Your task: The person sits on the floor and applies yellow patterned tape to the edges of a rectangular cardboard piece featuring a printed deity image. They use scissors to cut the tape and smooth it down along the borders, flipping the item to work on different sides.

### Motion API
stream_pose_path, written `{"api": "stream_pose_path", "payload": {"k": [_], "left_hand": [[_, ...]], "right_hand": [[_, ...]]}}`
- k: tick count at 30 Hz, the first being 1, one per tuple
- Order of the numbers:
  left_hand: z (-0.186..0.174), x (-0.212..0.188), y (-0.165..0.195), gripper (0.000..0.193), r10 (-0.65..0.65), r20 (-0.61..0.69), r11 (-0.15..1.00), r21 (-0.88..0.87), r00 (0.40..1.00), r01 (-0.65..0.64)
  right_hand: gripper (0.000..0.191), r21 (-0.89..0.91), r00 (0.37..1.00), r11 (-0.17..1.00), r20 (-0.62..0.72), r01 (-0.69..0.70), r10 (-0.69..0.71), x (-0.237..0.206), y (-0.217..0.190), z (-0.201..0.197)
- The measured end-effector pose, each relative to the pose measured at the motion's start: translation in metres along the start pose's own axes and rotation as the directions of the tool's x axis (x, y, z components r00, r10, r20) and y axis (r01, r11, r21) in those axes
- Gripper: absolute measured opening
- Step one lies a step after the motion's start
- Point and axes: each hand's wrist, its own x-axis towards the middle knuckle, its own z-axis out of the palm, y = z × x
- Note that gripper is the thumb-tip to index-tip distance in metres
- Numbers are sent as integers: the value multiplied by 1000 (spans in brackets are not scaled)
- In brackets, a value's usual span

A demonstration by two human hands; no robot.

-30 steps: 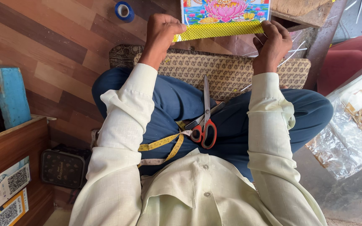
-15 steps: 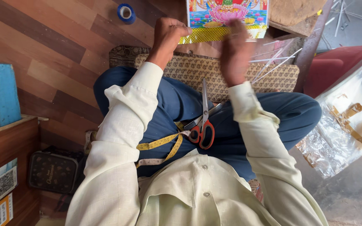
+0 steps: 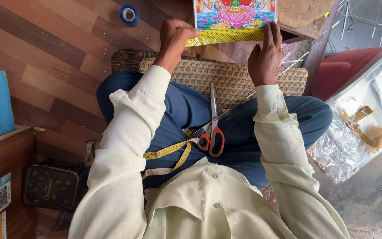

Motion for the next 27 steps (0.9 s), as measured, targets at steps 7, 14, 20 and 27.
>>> {"api": "stream_pose_path", "payload": {"k": [7, 14, 20, 27], "left_hand": [[20, 10, -13, 20, 15, -3, 999, -36, 1000, -15], [16, 7, -28, 33, 425, -57, 766, 554, 903, -326], [11, -18, -22, 42, 594, 107, 615, 579, 797, -536], [-11, 2, -16, 34, 606, 155, 653, 463, 780, -599]], "right_hand": [[58, 101, 985, 986, -126, 134, -121, 28, 17, -11], [10, 354, 937, 931, 287, 90, -200, -99, -114, -69], [33, 47, 849, 998, 525, 42, -61, -193, -202, -112], [47, -158, 790, 987, 604, -9, 103, -183, -218, -101]]}}
